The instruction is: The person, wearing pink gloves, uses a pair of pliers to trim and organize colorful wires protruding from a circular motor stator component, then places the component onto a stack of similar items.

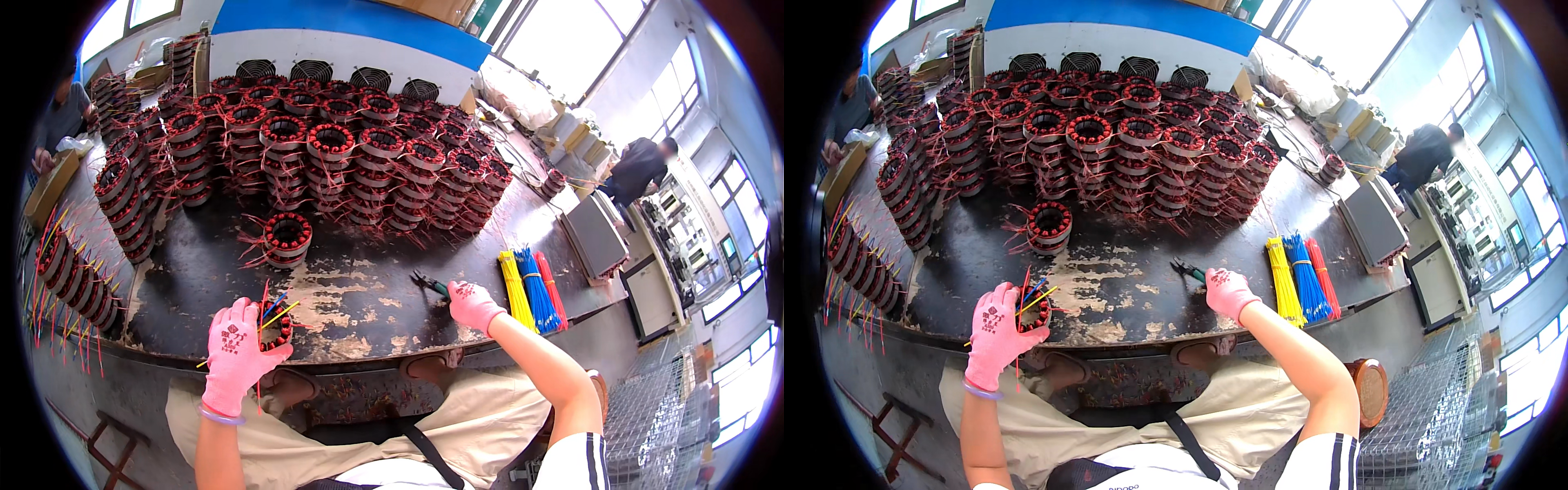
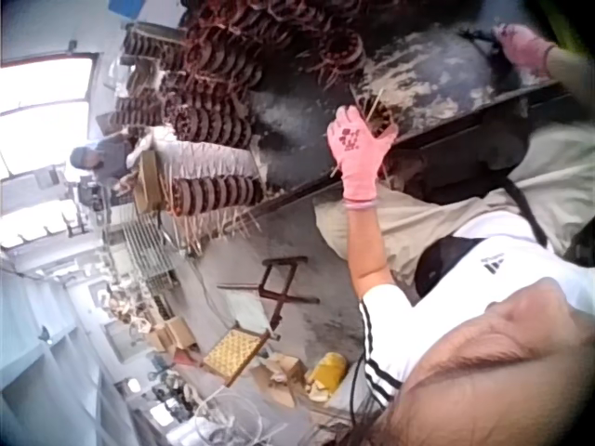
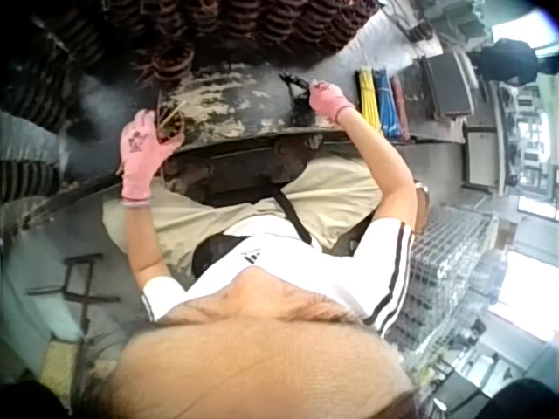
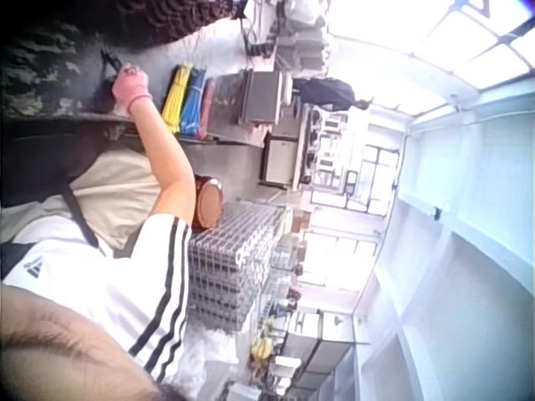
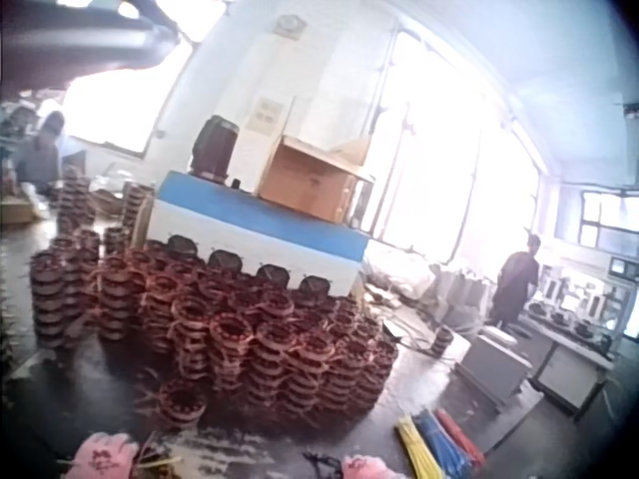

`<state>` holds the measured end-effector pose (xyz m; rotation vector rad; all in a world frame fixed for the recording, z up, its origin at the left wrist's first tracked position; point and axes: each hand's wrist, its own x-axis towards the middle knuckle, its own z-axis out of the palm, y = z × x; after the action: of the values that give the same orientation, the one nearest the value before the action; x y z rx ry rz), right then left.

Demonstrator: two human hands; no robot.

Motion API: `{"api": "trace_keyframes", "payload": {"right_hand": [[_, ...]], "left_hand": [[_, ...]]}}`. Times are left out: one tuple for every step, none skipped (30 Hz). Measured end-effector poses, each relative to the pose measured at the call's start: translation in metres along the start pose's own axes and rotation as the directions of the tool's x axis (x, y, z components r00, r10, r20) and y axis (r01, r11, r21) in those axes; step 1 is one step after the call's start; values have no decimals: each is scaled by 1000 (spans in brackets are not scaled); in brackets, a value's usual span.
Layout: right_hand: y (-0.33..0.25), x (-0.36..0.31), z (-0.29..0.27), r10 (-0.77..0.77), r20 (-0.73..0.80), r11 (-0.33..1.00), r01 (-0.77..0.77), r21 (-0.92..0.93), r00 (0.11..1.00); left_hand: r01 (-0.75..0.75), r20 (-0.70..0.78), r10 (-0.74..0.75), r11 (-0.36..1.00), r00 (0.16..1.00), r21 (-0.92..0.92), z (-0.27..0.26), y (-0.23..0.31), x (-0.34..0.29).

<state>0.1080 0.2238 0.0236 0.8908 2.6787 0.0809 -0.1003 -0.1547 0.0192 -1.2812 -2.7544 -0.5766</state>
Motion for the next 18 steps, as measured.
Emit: {"api": "trace_keyframes", "payload": {"right_hand": [[7, 5, -1, -18, -17, 999, 19, 45, 1000], [15, 7, -7, -12, 17, 997, 11, 77, 1000], [13, 10, -21, -21, 53, 994, 15, 109, 998], [14, 10, -32, -27, 91, 990, 15, 137, 995], [19, 9, -41, 0, 71, 962, -19, 274, 997], [18, 6, -53, 23, 110, 904, -68, 423, 994], [30, 6, -44, -36, -66, 852, 65, 520, 997], [33, 2, -46, -103, -12, 606, 73, 792, 995], [2, -15, -66, -109, 11, 352, 28, 936, 994], [-18, -22, -81, -174, 24, 286, 28, 958, 984], [-36, -34, -101, -236, 14, 196, 33, 980, 972], [-55, -37, -114, -322, 17, 114, 21, 993, 947], [-90, -39, -127, -372, 3, 63, 22, 998, 928], [-133, -40, -137, -416, -12, 16, 20, 1000, 909], [-169, -38, -145, -503, -80, 55, 124, 991, 861], [-208, -35, -152, -591, -143, 76, 232, 970, 794], [-248, -29, -154, -607, -159, 179, 329, 927, 778], [-287, -18, -148, -625, -176, 270, 422, 865, 761]], "left_hand": [[-14, -17, 14, 1000, 1000, 8, 1, 0, 1], [-26, -34, 27, 1000, 999, 16, 4, 0, 2], [-26, -51, 28, 999, 998, 30, 4, -3, 0], [-26, -31, 27, 1000, 999, 13, 2, -3, -1], [-24, -13, 24, 1000, 1000, -5, -1, -3, 1], [-14, 3, 14, 1000, 1000, -21, -5, -5, 0], [-38, 4, 38, 999, 999, -9, -5, -4, 0], [-49, 2, 49, 999, 999, 12, -6, -4, 0], [-51, 13, 51, 999, 999, 11, -9, -8, -3], [-70, 1, 70, 996, 998, 47, -3, -10, -5], [-106, -78, 113, 990, 991, 91, 0, -6, -5], [-92, -29, 94, 994, 995, 54, -1, -1, -1], [-55, 14, 54, 994, 998, 90, -1, -1, -1], [-17, -6, 18, 995, 1000, 98, 3, -6, -7], [21, 64, -26, 996, 998, 82, -1, -3, -8], [67, 132, -76, 995, 988, 72, -7, -3, -10], [64, 118, -71, 996, 991, 63, -7, -5, -12], [61, 104, -67, 996, 992, 58, -6, -8, -14]]}}
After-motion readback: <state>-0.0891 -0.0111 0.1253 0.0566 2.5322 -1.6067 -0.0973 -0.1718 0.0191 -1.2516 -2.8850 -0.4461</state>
